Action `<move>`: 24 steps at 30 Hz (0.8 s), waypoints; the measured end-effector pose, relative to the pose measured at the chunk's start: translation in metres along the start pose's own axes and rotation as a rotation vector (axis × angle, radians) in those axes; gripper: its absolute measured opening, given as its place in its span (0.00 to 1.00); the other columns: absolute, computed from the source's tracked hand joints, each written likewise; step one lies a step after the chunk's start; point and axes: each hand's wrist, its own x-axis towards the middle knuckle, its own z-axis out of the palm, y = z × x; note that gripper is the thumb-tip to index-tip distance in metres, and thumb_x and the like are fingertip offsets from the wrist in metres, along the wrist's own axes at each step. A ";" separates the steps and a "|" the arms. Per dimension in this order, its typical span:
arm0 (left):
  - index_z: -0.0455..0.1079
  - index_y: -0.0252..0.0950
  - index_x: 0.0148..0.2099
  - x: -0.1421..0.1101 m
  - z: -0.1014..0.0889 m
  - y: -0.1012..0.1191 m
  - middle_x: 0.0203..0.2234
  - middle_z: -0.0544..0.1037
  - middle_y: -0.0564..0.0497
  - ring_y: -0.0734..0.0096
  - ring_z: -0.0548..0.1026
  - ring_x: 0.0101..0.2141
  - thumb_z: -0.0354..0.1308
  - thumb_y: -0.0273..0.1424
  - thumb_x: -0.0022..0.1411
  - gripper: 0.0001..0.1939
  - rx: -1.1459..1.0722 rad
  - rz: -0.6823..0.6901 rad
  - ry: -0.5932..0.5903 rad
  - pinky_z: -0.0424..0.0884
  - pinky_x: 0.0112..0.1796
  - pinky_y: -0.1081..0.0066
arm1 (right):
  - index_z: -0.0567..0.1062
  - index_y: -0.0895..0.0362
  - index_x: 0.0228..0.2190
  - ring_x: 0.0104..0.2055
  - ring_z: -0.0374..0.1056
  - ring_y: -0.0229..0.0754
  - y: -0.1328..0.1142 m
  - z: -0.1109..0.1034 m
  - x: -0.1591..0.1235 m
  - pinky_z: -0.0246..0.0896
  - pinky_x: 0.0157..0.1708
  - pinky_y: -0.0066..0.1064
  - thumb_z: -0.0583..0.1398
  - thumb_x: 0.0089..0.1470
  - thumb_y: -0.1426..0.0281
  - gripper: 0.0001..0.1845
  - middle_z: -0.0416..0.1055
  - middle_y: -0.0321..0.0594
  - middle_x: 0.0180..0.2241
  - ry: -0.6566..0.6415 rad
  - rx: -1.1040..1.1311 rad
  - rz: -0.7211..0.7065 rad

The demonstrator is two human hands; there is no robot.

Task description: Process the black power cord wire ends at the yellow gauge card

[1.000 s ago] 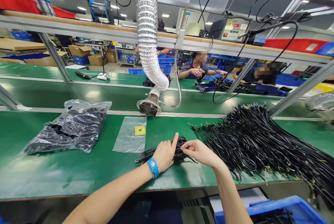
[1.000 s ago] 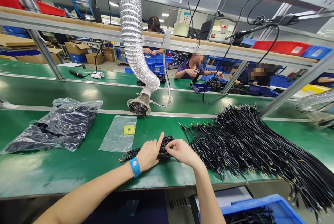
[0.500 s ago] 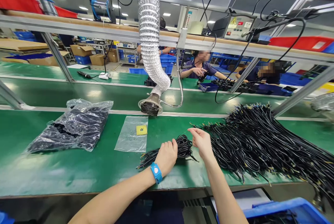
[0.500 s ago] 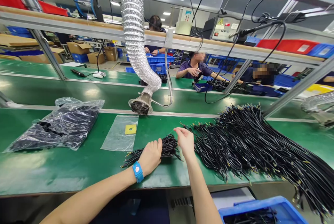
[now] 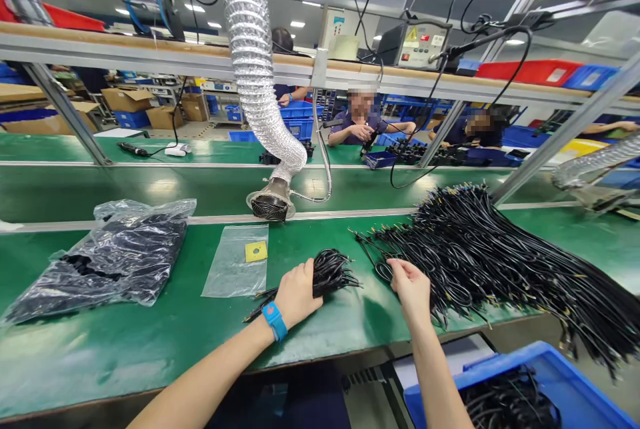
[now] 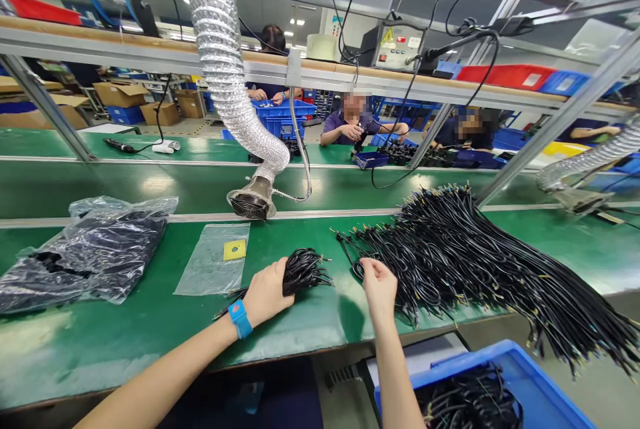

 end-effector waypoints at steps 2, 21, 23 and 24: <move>0.61 0.29 0.54 0.014 -0.014 0.006 0.42 0.77 0.39 0.52 0.77 0.41 0.62 0.34 0.50 0.30 0.074 -0.010 -0.143 0.74 0.41 0.60 | 0.78 0.62 0.29 0.15 0.50 0.33 0.004 0.006 -0.028 0.44 0.15 0.26 0.62 0.42 0.50 0.26 0.55 0.28 0.12 0.004 0.037 0.054; 0.67 0.31 0.57 0.148 -0.041 -0.020 0.55 0.73 0.39 0.53 0.70 0.55 0.59 0.52 0.55 0.36 0.002 0.245 -0.375 0.67 0.53 0.65 | 0.77 0.57 0.29 0.22 0.63 0.38 0.039 0.020 -0.104 0.60 0.24 0.30 0.54 0.60 0.59 0.18 0.69 0.38 0.22 -0.029 -0.230 -0.389; 0.65 0.30 0.59 0.142 -0.034 -0.017 0.56 0.71 0.36 0.51 0.68 0.57 0.53 0.51 0.61 0.33 0.014 0.223 -0.295 0.64 0.55 0.61 | 0.76 0.56 0.29 0.27 0.67 0.41 0.035 0.019 -0.101 0.63 0.29 0.32 0.54 0.60 0.60 0.16 0.70 0.40 0.26 -0.035 -0.212 -0.438; 0.66 0.31 0.59 0.137 -0.030 -0.015 0.56 0.71 0.36 0.52 0.69 0.56 0.50 0.50 0.64 0.31 0.017 0.220 -0.266 0.64 0.55 0.59 | 0.76 0.55 0.29 0.30 0.67 0.42 0.033 0.018 -0.098 0.64 0.31 0.33 0.55 0.60 0.61 0.16 0.70 0.41 0.28 -0.032 -0.214 -0.468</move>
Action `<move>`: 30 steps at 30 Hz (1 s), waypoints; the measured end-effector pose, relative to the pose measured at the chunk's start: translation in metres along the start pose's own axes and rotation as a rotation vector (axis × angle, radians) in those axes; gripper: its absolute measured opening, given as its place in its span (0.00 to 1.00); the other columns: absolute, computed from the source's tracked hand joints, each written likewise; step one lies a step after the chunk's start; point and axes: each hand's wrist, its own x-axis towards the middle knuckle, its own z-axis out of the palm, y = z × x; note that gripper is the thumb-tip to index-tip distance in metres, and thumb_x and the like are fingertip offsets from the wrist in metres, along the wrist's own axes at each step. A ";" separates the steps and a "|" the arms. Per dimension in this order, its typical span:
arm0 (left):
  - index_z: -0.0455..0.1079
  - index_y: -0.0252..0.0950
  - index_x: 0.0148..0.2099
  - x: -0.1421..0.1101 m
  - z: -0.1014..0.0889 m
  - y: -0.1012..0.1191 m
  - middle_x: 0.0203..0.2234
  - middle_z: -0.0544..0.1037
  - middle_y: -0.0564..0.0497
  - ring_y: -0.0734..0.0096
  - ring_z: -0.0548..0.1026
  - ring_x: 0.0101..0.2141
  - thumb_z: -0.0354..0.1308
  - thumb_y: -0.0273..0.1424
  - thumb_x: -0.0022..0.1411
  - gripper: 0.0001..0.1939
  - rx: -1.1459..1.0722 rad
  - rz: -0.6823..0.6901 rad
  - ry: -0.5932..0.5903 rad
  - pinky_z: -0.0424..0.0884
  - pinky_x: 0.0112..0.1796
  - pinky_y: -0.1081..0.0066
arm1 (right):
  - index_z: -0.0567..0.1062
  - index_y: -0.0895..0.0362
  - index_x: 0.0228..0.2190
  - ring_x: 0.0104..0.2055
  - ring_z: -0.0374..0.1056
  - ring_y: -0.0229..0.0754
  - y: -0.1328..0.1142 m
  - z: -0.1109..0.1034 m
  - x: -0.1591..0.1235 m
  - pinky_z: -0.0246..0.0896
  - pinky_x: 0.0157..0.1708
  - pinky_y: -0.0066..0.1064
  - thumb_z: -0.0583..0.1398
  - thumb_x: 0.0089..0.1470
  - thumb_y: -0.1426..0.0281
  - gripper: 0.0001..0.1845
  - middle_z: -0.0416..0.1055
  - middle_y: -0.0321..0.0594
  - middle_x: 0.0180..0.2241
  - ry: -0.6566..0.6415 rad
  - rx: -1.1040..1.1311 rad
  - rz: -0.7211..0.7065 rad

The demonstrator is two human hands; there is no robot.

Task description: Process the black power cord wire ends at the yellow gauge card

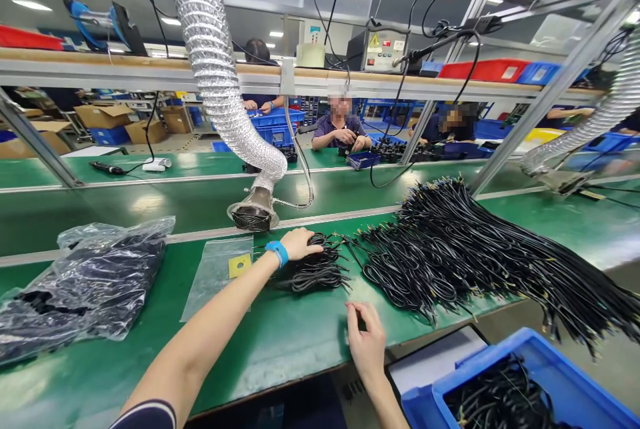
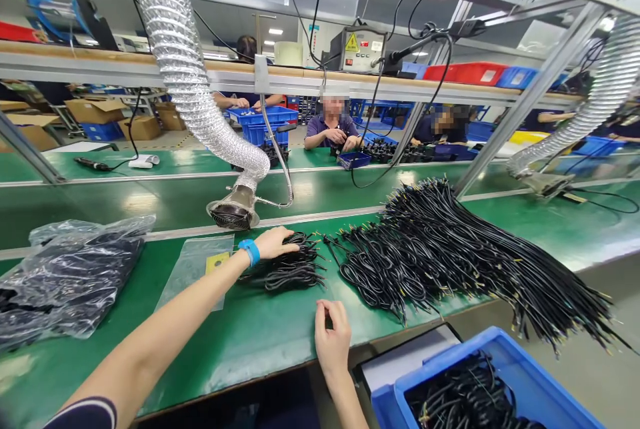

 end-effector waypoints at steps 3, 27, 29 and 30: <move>0.66 0.33 0.58 -0.019 0.022 0.015 0.57 0.69 0.37 0.53 0.67 0.58 0.50 0.48 0.66 0.28 0.020 0.007 0.153 0.62 0.57 0.55 | 0.77 0.55 0.29 0.35 0.66 0.44 0.001 -0.004 0.026 0.64 0.36 0.36 0.55 0.60 0.61 0.15 0.66 0.42 0.31 0.083 -0.088 -0.076; 0.70 0.34 0.44 -0.072 0.147 0.064 0.41 0.77 0.46 0.64 0.73 0.45 0.55 0.38 0.63 0.13 0.115 0.757 0.549 0.68 0.51 0.64 | 0.74 0.64 0.50 0.42 0.74 0.45 0.068 0.120 0.293 0.66 0.45 0.35 0.60 0.52 0.74 0.23 0.76 0.53 0.45 -0.442 -0.364 0.134; 0.69 0.34 0.47 -0.079 0.136 0.067 0.44 0.77 0.45 0.63 0.72 0.48 0.56 0.35 0.62 0.13 0.016 0.719 0.487 0.67 0.53 0.62 | 0.77 0.62 0.46 0.43 0.74 0.45 0.063 0.095 0.281 0.67 0.46 0.36 0.60 0.53 0.74 0.18 0.76 0.50 0.44 -0.472 -0.352 0.098; 0.69 0.35 0.48 -0.083 0.130 0.068 0.46 0.76 0.45 0.63 0.72 0.49 0.55 0.33 0.62 0.13 -0.032 0.693 0.461 0.67 0.55 0.60 | 0.78 0.61 0.45 0.43 0.73 0.45 0.058 0.078 0.272 0.66 0.47 0.36 0.60 0.54 0.73 0.16 0.76 0.50 0.44 -0.477 -0.349 0.082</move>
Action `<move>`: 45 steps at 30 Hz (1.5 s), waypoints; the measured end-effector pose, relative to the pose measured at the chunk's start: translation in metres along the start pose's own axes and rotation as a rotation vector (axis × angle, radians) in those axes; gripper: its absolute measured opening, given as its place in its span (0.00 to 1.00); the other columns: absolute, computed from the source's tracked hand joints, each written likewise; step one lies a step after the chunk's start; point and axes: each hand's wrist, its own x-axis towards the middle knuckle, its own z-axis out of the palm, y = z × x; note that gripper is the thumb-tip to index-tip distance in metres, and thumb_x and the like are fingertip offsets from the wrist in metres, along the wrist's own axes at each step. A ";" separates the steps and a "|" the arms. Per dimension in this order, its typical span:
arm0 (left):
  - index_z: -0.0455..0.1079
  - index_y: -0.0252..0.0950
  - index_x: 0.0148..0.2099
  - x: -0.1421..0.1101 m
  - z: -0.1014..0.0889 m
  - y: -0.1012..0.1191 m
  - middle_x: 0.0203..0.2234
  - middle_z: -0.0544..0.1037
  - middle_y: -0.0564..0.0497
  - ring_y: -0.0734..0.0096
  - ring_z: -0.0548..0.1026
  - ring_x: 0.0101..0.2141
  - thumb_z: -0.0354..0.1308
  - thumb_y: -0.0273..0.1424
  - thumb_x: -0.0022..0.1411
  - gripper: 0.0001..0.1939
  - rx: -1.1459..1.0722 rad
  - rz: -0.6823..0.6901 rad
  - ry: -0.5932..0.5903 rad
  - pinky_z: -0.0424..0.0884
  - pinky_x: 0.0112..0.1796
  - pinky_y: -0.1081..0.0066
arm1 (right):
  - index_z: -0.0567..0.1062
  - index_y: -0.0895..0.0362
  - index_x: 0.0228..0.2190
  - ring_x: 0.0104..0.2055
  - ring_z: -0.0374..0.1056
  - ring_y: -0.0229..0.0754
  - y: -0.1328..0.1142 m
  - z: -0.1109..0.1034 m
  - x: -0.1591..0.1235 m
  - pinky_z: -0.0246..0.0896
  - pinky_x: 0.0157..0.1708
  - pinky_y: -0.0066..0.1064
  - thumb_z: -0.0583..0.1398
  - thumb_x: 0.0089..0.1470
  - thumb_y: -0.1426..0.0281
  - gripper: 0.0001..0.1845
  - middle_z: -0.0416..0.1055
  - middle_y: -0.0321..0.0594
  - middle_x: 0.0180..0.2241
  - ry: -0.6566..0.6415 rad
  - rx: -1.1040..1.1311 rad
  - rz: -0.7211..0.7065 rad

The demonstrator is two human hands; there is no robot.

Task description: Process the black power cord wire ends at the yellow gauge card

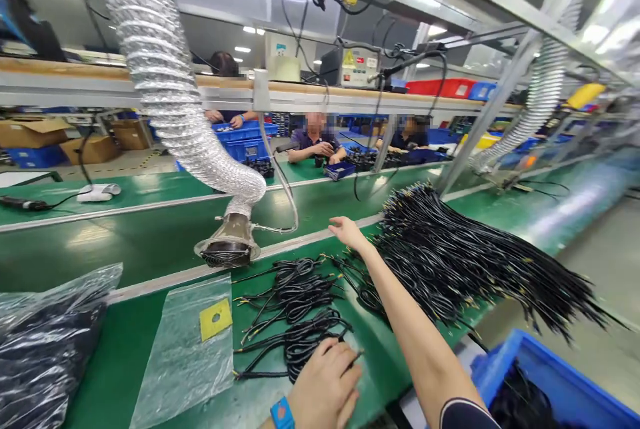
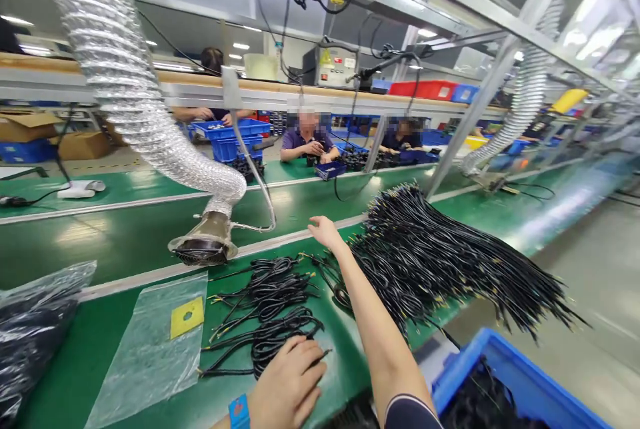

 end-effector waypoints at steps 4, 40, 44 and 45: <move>0.70 0.36 0.50 -0.002 -0.015 0.007 0.48 0.76 0.44 0.61 0.73 0.50 0.50 0.25 0.63 0.15 -0.043 -0.042 0.020 0.68 0.54 0.56 | 0.77 0.57 0.45 0.50 0.70 0.43 0.006 -0.055 -0.101 0.61 0.54 0.34 0.61 0.56 0.71 0.15 0.75 0.44 0.47 0.066 -0.040 0.014; 0.73 0.36 0.45 -0.015 0.000 -0.021 0.45 0.77 0.42 0.53 0.75 0.47 0.51 0.35 0.67 0.13 -0.108 0.160 0.155 0.73 0.46 0.54 | 0.65 0.77 0.52 0.50 0.67 0.68 0.057 -0.186 -0.569 0.63 0.42 0.48 0.56 0.56 0.58 0.35 0.65 0.77 0.49 0.636 -0.660 1.720; 0.74 0.36 0.45 -0.017 -0.001 -0.018 0.45 0.77 0.42 0.54 0.74 0.48 0.51 0.34 0.67 0.12 -0.113 0.126 0.145 0.73 0.47 0.54 | 0.70 0.80 0.48 0.50 0.68 0.70 0.050 -0.187 -0.576 0.63 0.43 0.52 0.53 0.58 0.60 0.32 0.69 0.78 0.44 0.528 -0.633 1.695; 0.74 0.36 0.44 -0.017 -0.002 -0.016 0.45 0.77 0.42 0.55 0.74 0.48 0.51 0.33 0.67 0.12 -0.114 0.111 0.142 0.73 0.47 0.54 | 0.73 0.78 0.45 0.49 0.69 0.70 0.052 -0.188 -0.580 0.63 0.43 0.54 0.52 0.59 0.60 0.31 0.71 0.77 0.42 0.460 -0.611 1.693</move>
